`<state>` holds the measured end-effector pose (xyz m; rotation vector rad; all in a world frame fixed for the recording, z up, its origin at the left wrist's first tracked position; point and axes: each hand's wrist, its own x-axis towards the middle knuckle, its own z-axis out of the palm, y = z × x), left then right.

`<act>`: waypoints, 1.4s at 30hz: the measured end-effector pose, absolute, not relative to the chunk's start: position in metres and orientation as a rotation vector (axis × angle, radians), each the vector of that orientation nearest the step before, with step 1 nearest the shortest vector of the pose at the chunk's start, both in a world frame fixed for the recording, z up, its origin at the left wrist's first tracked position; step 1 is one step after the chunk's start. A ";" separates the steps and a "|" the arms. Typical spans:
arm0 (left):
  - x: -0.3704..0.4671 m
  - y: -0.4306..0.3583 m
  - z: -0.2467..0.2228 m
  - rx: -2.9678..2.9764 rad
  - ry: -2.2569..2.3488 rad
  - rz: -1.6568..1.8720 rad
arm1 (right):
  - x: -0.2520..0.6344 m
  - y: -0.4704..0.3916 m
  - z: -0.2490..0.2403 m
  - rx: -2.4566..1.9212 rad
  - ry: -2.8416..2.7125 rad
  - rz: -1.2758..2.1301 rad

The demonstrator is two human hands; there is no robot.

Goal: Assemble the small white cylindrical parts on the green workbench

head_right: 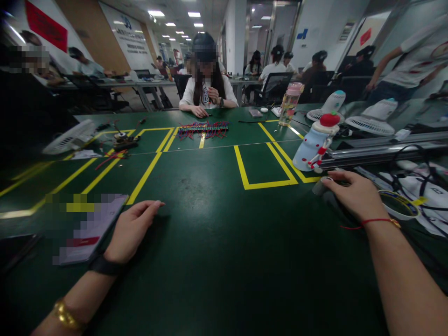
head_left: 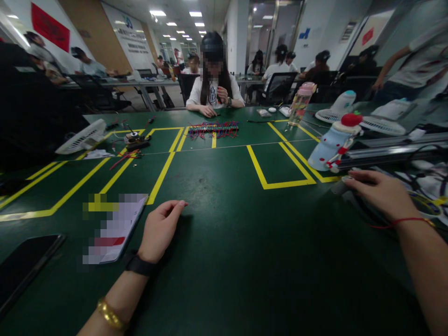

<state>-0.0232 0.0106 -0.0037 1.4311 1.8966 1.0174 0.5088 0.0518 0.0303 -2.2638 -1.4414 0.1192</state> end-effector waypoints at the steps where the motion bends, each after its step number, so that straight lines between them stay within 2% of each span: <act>1: -0.023 0.010 -0.004 1.434 1.897 1.014 | 0.509 0.051 0.030 -2.254 -1.461 0.110; 7: -0.022 0.010 -0.002 1.456 1.888 1.025 | 0.500 0.049 0.027 -2.285 -1.515 -0.069; 11: -0.020 0.012 -0.001 1.476 1.914 1.015 | 0.454 0.047 0.029 -1.981 -1.405 0.023; 13: -0.017 0.012 0.001 1.506 1.905 1.023 | 0.412 0.042 0.030 -1.724 -1.320 0.341; 17: -0.001 0.001 0.008 1.729 1.746 1.057 | 0.312 0.017 0.022 -1.127 -0.953 1.547; 19: 0.014 -0.010 0.013 1.952 1.570 1.057 | 0.275 0.001 0.015 -0.933 -0.712 1.987; 21: 0.031 -0.023 0.017 2.099 1.406 1.079 | 0.253 -0.012 0.008 -0.814 -0.542 2.217; 23: 0.046 -0.034 0.021 2.173 1.283 1.084 | 0.245 -0.021 0.003 -0.741 -0.482 2.297; 28: 0.063 -0.045 0.029 2.254 1.105 1.087 | 0.249 -0.025 -0.002 -0.690 -0.542 2.355; 32: 0.064 -0.045 0.030 2.150 1.243 1.138 | 0.248 -0.024 0.002 -0.762 -0.650 2.276; 36: 0.067 -0.044 0.025 1.985 1.534 1.080 | 0.250 -0.031 0.011 -0.959 -1.098 1.704; 40: 0.073 -0.042 0.018 2.045 1.506 0.902 | 0.255 -0.043 0.016 -1.024 -1.734 1.018; 42: 0.076 -0.040 0.016 2.118 1.468 0.848 | 0.256 -0.044 0.015 -0.993 -1.925 0.784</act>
